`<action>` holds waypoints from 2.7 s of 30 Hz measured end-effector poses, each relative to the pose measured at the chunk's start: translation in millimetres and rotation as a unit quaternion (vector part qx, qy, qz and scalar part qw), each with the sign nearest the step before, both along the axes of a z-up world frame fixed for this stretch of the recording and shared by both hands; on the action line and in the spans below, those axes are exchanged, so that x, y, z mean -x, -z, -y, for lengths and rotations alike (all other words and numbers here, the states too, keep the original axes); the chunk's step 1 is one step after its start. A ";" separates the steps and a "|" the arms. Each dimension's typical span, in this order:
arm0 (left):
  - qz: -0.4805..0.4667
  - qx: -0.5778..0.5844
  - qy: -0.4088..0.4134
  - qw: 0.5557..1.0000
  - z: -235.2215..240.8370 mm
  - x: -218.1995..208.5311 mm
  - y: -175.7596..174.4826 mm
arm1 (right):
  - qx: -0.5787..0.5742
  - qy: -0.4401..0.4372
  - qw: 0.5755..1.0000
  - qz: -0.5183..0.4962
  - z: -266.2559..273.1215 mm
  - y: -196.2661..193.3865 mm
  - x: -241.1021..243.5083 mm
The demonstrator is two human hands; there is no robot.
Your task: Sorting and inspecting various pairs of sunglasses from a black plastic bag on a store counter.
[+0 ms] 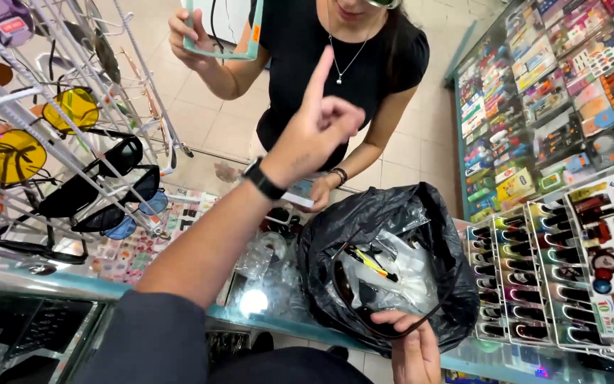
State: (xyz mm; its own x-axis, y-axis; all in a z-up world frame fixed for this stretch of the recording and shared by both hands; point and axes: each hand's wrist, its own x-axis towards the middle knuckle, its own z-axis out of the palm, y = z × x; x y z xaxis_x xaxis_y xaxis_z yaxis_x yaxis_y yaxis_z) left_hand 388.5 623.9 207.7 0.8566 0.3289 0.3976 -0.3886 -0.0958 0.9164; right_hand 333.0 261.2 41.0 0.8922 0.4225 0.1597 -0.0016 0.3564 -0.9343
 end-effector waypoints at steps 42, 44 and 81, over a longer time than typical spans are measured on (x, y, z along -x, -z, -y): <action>-0.153 0.079 0.116 0.978 70.3 110.4 60.9 | 0.077 -0.063 0.993 -0.066 -54.0 -60.9 -52.2; -0.196 0.022 0.144 0.970 67.0 106.3 41.8 | -0.036 -0.052 0.992 -0.112 -44.6 -43.1 -58.5; -0.184 0.171 0.197 0.948 106.7 112.8 57.5 | -0.074 0.089 0.992 -0.052 -40.3 -53.4 -30.8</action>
